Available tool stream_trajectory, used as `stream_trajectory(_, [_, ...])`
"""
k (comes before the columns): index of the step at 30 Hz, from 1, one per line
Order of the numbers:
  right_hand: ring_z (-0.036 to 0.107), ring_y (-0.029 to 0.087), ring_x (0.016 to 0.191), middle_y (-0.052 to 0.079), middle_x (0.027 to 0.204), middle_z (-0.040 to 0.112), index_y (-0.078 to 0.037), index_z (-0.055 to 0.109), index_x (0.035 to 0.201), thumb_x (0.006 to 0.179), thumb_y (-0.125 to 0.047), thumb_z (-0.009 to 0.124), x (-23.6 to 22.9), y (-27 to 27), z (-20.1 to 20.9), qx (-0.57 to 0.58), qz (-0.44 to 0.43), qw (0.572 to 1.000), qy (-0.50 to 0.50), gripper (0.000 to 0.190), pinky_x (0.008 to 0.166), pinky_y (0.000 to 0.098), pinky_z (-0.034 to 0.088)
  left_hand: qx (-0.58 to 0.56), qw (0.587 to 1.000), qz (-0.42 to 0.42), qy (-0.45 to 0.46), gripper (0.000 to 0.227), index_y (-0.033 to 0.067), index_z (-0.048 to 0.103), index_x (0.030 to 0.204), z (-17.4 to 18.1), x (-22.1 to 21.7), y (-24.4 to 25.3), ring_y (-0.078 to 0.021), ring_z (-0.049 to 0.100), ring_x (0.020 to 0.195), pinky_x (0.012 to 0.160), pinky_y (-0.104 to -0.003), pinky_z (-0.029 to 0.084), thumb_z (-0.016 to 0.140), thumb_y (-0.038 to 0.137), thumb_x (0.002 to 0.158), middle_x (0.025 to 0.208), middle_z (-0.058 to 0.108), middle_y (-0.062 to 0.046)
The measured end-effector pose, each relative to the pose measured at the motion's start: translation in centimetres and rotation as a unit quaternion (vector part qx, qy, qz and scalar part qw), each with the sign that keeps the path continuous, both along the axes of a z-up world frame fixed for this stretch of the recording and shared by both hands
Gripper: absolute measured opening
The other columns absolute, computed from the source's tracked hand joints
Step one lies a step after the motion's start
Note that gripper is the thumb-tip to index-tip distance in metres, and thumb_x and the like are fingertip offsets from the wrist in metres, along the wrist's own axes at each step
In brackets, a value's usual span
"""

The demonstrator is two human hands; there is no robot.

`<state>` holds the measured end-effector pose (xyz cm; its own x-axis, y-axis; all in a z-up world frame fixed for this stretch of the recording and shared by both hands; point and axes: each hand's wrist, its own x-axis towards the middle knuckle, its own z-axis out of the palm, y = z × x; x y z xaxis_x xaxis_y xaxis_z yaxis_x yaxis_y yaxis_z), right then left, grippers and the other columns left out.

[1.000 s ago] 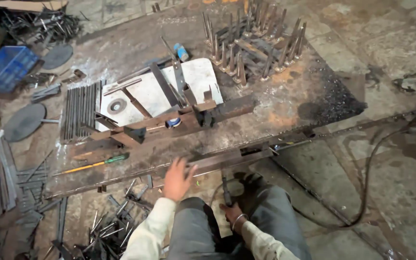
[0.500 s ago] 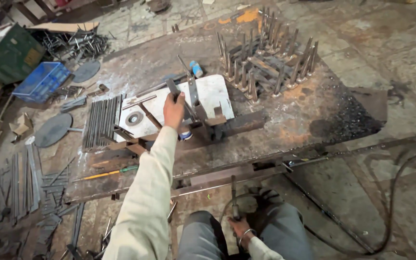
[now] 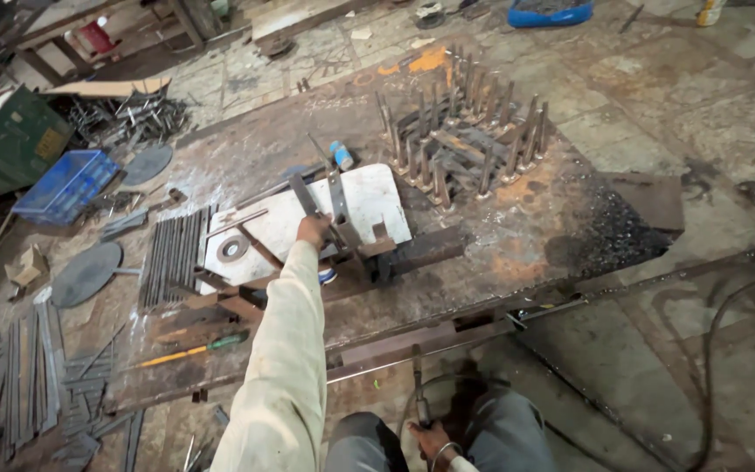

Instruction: The person is welding small metal bars onto a frame in a fabrication shop.

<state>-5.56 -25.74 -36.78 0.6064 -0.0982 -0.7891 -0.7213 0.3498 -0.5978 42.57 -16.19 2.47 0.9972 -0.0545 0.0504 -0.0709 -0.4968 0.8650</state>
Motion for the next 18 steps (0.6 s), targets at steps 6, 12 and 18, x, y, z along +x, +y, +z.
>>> stream_trajectory(6, [0.054, 0.022, 0.048, 0.009, 0.068, 0.058, -0.004, 0.05, 0.11, 0.08, -0.041, 0.087, -0.9, 1.2, 4.7, -0.039, 0.001, 0.996, -0.078, 0.06, 0.045, 0.0409, 0.044, 0.175, 0.983, -0.026, -0.053, 0.052, -0.0047, 0.075, 0.092, 2.4, -0.7, 0.8, -0.0278, 0.068, 0.071, 0.069, -0.039, 0.049, 0.069, 0.047, 0.098, 0.074, 0.07, -0.018])
stream_trajectory(12, [0.062, 0.019, 0.054, 0.009, 0.071, 0.066, 0.001, 0.057, 0.112, 0.081, -0.047, 0.09, 0.6, 2.1, -1.7, -0.081, 0.018, 0.991, -0.107, 0.066, 0.048, 0.0384, 0.048, -0.097, 0.994, -0.051, -0.018, 0.032, 0.0022, 0.071, 0.106, 10.8, 0.6, -1.4, -0.0191, 0.06, 0.068, 0.059, -0.036, 0.049, 0.068, 0.033, 0.101, 0.08, 0.064, -0.007])
stream_trajectory(18, [0.056, 0.021, 0.051, 0.01, 0.067, 0.061, -0.003, 0.051, 0.117, 0.082, -0.044, 0.086, 0.4, 1.5, 3.5, -0.069, 0.022, 0.995, -0.073, 0.064, 0.045, 0.0402, 0.043, -0.319, 0.945, -0.067, -0.008, 0.025, 0.0082, 0.062, 0.109, 22.2, -4.8, -6.1, -0.0188, 0.062, 0.062, 0.054, -0.036, 0.054, 0.061, 0.032, 0.1, 0.078, 0.064, -0.002])
